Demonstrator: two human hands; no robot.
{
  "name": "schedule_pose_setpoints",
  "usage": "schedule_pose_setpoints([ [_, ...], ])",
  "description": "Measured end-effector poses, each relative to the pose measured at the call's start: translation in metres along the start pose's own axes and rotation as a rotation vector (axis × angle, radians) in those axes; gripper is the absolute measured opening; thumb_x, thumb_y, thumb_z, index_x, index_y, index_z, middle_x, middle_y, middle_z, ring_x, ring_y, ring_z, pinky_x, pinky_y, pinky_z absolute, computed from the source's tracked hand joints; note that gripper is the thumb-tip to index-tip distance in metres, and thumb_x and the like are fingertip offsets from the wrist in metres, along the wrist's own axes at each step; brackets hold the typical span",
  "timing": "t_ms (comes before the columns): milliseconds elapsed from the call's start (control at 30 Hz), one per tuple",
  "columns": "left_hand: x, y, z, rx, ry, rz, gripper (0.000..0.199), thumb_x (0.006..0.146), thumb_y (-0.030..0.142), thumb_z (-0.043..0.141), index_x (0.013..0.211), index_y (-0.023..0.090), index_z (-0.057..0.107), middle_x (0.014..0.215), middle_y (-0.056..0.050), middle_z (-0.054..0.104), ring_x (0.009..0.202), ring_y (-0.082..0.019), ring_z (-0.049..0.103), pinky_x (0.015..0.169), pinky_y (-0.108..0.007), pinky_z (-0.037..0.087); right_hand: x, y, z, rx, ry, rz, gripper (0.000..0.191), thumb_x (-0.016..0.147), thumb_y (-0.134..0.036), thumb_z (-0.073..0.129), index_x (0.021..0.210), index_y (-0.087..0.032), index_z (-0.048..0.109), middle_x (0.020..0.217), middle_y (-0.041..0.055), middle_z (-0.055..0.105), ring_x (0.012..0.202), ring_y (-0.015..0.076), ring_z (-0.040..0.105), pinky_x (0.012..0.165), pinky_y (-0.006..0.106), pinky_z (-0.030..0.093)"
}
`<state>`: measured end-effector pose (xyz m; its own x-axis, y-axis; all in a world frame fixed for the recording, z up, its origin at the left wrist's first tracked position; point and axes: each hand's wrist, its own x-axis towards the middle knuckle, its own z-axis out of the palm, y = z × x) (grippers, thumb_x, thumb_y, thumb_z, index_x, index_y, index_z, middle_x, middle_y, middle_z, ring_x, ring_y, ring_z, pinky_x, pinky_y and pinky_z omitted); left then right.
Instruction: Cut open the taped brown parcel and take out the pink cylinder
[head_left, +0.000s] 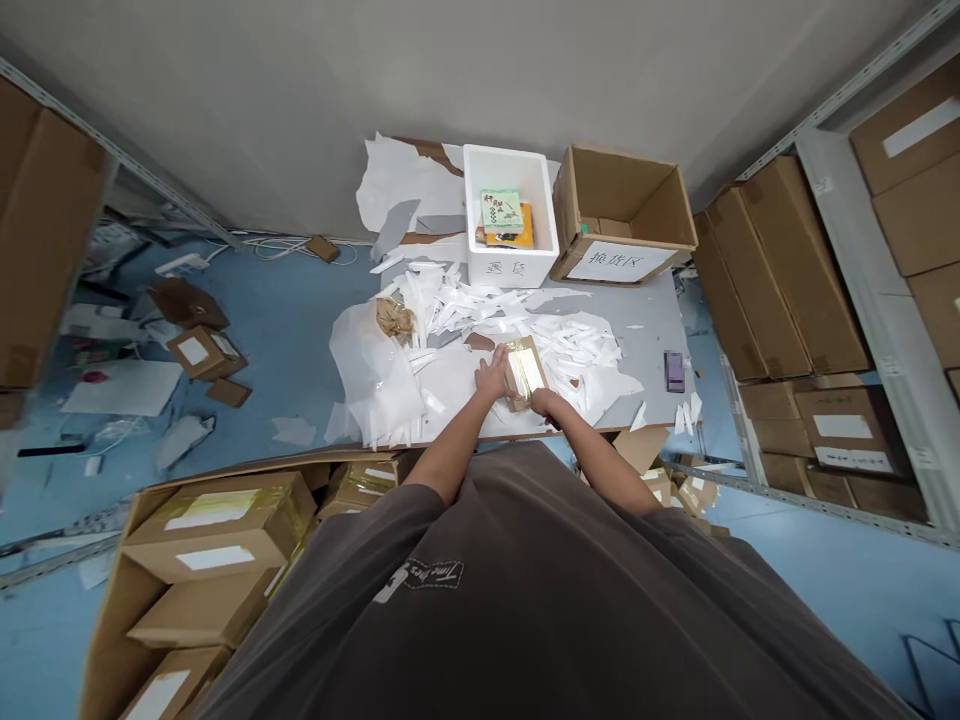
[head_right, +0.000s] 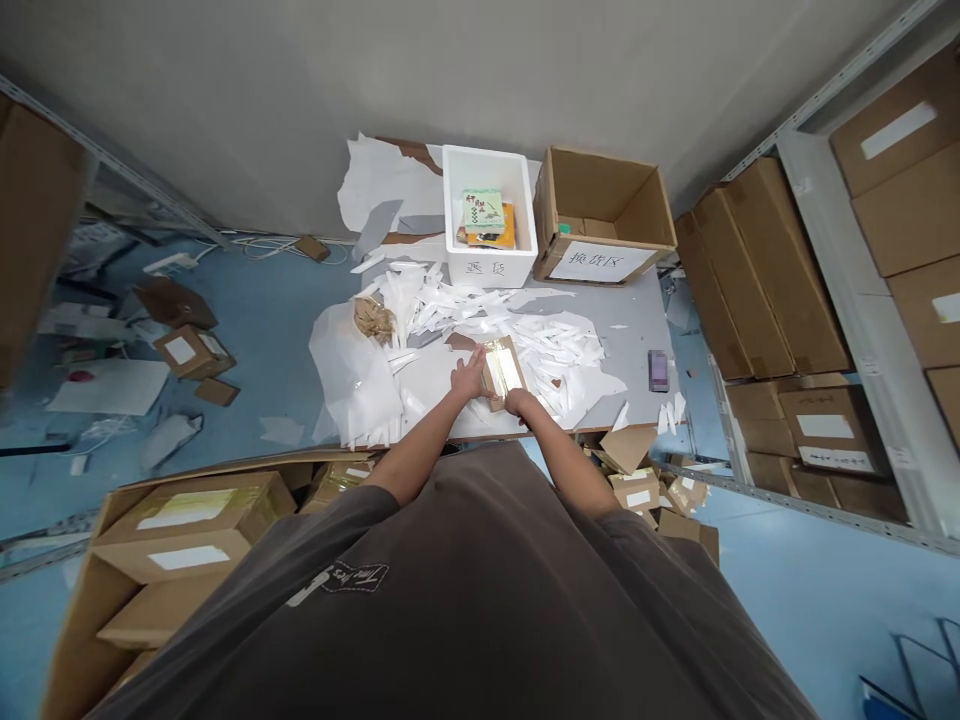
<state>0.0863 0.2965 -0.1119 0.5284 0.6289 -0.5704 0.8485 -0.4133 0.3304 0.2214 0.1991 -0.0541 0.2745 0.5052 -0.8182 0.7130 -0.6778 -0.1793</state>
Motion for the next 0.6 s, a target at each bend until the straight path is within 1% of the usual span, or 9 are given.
schedule_pose_setpoints([
  [67,0.001,0.001,0.000,0.003,-0.014,-0.006,0.159,0.062,0.079,0.091,0.175,0.044,-0.016,0.186,0.006,-0.017,0.161,-0.051,0.025,0.115,-0.056,0.051,-0.013,0.012,0.008,-0.056,-0.022,0.009,0.058,0.096,-0.025,0.076,0.148,-0.004,0.062,0.128,0.0312,0.075,0.099,0.0350,0.083,0.075,0.037,0.068],
  [133,0.002,0.002,-0.001,0.009,-0.025,-0.009,0.160,0.062,0.080,0.091,0.174,0.044,-0.016,0.186,0.007,-0.019,0.162,-0.052,0.022,0.115,-0.057,0.050,-0.023,0.017,0.014,-0.114,-0.048,0.046,0.058,0.099,-0.020,0.070,0.153,-0.005,0.058,0.134,0.0308,0.072,0.104,0.0341,0.082,0.079,0.037,0.068],
  [267,0.000,0.004,-0.003,0.023,-0.026,-0.017,0.160,0.061,0.079,0.092,0.175,0.044,-0.015,0.185,0.008,-0.019,0.161,-0.051,0.024,0.116,-0.057,0.050,-0.035,0.024,0.016,-0.174,-0.078,0.064,0.050,0.102,-0.020,0.062,0.151,-0.009,0.056,0.138,0.0281,0.069,0.094,0.0290,0.082,0.074,0.034,0.064],
  [333,-0.001,0.005,-0.004,0.020,-0.015,-0.019,0.158,0.062,0.080,0.091,0.176,0.044,-0.013,0.186,0.007,-0.018,0.158,-0.051,0.028,0.114,-0.056,0.051,-0.039,0.037,0.015,-0.132,-0.081,0.060,0.043,0.103,-0.022,0.062,0.145,-0.012,0.058,0.135,0.0254,0.071,0.088,0.0273,0.081,0.071,0.034,0.063],
  [400,-0.003,0.008,-0.004,0.006,0.001,-0.019,0.155,0.064,0.081,0.088,0.177,0.042,-0.010,0.186,0.005,-0.019,0.154,-0.050,0.035,0.111,-0.055,0.053,-0.041,0.057,0.014,-0.064,-0.012,0.039,0.035,0.105,-0.028,0.062,0.138,-0.015,0.061,0.128,0.0221,0.074,0.091,0.0286,0.080,0.075,0.035,0.062],
  [467,-0.004,0.012,-0.002,-0.008,0.021,-0.026,0.151,0.068,0.081,0.087,0.178,0.038,-0.008,0.186,0.002,-0.020,0.149,-0.048,0.040,0.107,-0.053,0.055,-0.039,0.080,0.015,0.015,0.144,0.029,0.034,0.108,-0.039,0.060,0.134,-0.018,0.060,0.121,0.0197,0.077,0.101,0.0318,0.079,0.082,0.037,0.061],
  [533,-0.004,0.017,0.002,-0.012,0.038,-0.049,0.150,0.070,0.078,0.087,0.179,0.035,-0.006,0.185,0.000,-0.021,0.147,-0.047,0.043,0.106,-0.052,0.056,-0.032,0.098,0.016,0.101,0.296,0.062,0.045,0.110,-0.053,0.055,0.138,-0.018,0.056,0.120,0.0193,0.077,0.110,0.0336,0.077,0.087,0.038,0.060],
  [567,-0.005,0.021,0.004,-0.010,0.047,-0.066,0.149,0.070,0.077,0.087,0.179,0.034,-0.006,0.186,-0.001,-0.020,0.146,-0.047,0.044,0.106,-0.052,0.056,-0.027,0.102,0.016,0.140,0.326,0.074,0.052,0.109,-0.058,0.053,0.141,-0.017,0.053,0.121,0.0196,0.077,0.111,0.0337,0.077,0.087,0.038,0.060],
  [600,-0.007,0.024,0.007,-0.008,0.055,-0.084,0.149,0.070,0.075,0.088,0.179,0.033,-0.005,0.186,-0.002,-0.019,0.145,-0.047,0.045,0.105,-0.052,0.056,-0.020,0.105,0.016,0.167,0.322,0.074,0.059,0.108,-0.062,0.054,0.144,-0.017,0.050,0.122,0.0198,0.076,0.109,0.0333,0.077,0.085,0.037,0.060],
])
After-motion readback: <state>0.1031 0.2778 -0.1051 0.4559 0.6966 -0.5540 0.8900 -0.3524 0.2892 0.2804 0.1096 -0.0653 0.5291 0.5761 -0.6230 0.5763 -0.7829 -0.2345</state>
